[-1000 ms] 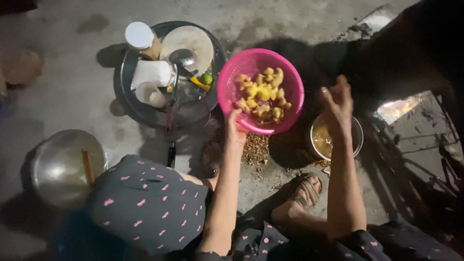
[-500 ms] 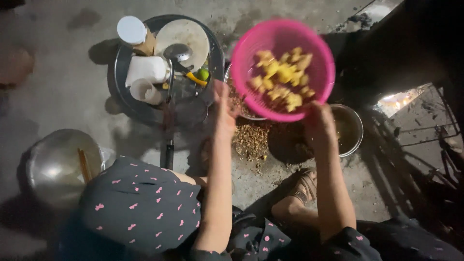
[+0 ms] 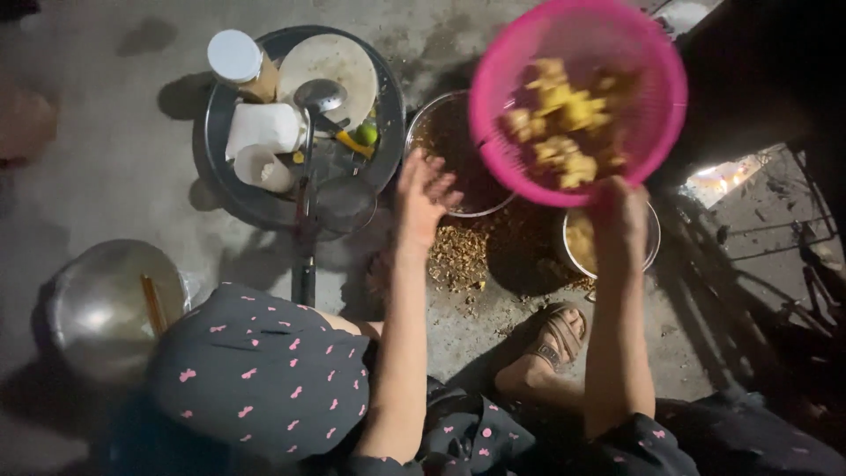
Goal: Peeling and cleaning ginger roots using a small scraping tool while sitting on the floor.
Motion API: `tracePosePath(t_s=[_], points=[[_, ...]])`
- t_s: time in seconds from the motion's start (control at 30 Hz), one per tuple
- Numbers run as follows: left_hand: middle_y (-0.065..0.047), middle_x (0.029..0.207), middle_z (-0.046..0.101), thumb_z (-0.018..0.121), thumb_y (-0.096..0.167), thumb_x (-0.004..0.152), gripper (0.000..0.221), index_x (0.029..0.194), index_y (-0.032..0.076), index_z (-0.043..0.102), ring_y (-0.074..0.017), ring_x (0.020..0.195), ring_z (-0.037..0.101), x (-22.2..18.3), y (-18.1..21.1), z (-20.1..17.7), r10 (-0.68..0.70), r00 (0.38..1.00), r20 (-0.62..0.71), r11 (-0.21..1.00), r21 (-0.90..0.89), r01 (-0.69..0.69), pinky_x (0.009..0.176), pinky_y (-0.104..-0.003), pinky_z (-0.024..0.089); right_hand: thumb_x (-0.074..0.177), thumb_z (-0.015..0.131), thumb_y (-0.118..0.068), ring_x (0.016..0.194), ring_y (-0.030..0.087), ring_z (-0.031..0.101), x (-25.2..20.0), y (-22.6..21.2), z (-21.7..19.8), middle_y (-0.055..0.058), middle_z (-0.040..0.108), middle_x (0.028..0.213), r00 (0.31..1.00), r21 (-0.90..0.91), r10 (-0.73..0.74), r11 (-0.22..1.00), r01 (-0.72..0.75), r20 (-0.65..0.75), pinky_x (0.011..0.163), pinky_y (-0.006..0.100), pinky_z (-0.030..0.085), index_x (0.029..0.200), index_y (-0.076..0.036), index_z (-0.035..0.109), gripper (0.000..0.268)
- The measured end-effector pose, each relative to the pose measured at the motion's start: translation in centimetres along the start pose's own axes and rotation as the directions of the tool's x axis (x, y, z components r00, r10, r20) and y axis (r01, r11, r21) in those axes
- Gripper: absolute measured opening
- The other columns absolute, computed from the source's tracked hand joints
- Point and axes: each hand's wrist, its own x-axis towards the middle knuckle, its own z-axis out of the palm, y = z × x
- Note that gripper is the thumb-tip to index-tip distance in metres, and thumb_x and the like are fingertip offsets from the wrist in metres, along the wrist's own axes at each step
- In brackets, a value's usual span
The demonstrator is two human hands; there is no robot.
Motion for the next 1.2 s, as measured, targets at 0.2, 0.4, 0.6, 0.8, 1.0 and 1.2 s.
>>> tracePosePath(t_s=[0.2, 0.4, 0.6, 0.8, 1.0, 1.2], points=[[-0.013, 0.169, 0.010, 0.090, 0.044, 0.072, 0.124, 0.163, 0.039, 0.005, -0.0479, 0.142, 0.035, -5.7, -2.4, 7.6, -0.052, 0.998, 0.019, 0.988, 0.149, 0.049, 0.093, -0.065, 0.051, 0.074, 0.069, -0.004, 0.062, 0.024, 0.069, -7.7, 3.7, 7.2, 0.010, 0.059, 0.073, 0.994, -0.055, 0.103, 0.993, -0.106, -0.039, 0.060, 0.036, 0.057, 0.094, -0.003, 0.059, 0.022], [-0.008, 0.148, 0.047, 0.088, 0.022, 0.076, 0.087, 0.151, 0.024, 0.044, -0.0278, 0.131, 0.047, -3.9, -8.0, 4.7, -0.081, 0.975, -0.207, 0.996, 0.020, 0.087, 0.106, -0.053, 0.042, 0.086, 0.066, -0.006, 0.076, 0.023, 0.068, -10.7, 6.1, 8.9, 0.011, 0.061, 0.095, 0.987, 0.042, 0.082, 0.995, -0.088, 0.139, 0.065, 0.039, 0.061, 0.119, -0.005, 0.059, 0.034], [-0.005, 0.125, 0.058, 0.084, 0.017, 0.070, 0.069, 0.133, 0.029, 0.059, -0.0279, 0.106, 0.059, 5.1, -11.2, -3.2, -0.085, 0.977, -0.197, 0.987, -0.150, 0.056, 0.087, -0.060, 0.056, 0.094, 0.064, -0.038, 0.076, 0.034, 0.072, -9.3, 1.6, 8.0, 0.022, 0.065, 0.088, 0.939, -0.265, 0.209, 0.955, -0.135, 0.273, 0.065, 0.052, 0.064, 0.123, -0.003, 0.069, 0.046], [-0.008, 0.109, 0.056, 0.079, 0.010, 0.072, 0.056, 0.123, 0.019, 0.058, -0.0275, 0.094, 0.060, 4.8, -7.3, -4.8, -0.005, 0.981, -0.193, 0.991, -0.135, -0.021, 0.074, -0.056, 0.063, 0.102, 0.071, -0.059, 0.104, 0.048, 0.067, 6.7, 10.3, -13.1, 0.019, 0.072, 0.111, 0.952, -0.926, -0.305, 0.356, 0.125, 0.012, 0.084, 0.065, 0.054, 0.123, -0.017, 0.071, 0.047], [-0.007, 0.105, 0.055, 0.078, 0.009, 0.071, 0.052, 0.118, 0.017, 0.059, -0.0255, 0.089, 0.061, 2.0, -4.5, -2.3, -0.027, 0.982, -0.188, 0.995, -0.101, 0.008, 0.068, -0.052, 0.064, 0.092, 0.072, -0.049, 0.117, 0.056, 0.060, 12.2, 14.2, -17.5, 0.020, 0.067, 0.129, 0.993, -0.990, 0.115, -0.143, -0.018, -0.034, 0.087, 0.070, 0.053, 0.149, -0.038, 0.052, 0.061], [-0.005, 0.099, 0.058, 0.077, 0.008, 0.070, 0.049, 0.116, 0.017, 0.061, -0.0260, 0.088, 0.064, 2.7, -5.8, -3.1, -0.112, 0.979, -0.173, 0.987, -0.133, 0.089, 0.067, -0.050, 0.064, 0.109, 0.050, -0.043, 0.120, 0.056, 0.050, 8.2, 13.0, -15.3, 0.017, 0.051, 0.143, 0.998, -0.953, 0.058, -0.303, -0.012, -0.031, 0.090, 0.068, 0.053, 0.145, -0.021, 0.062, 0.044]])
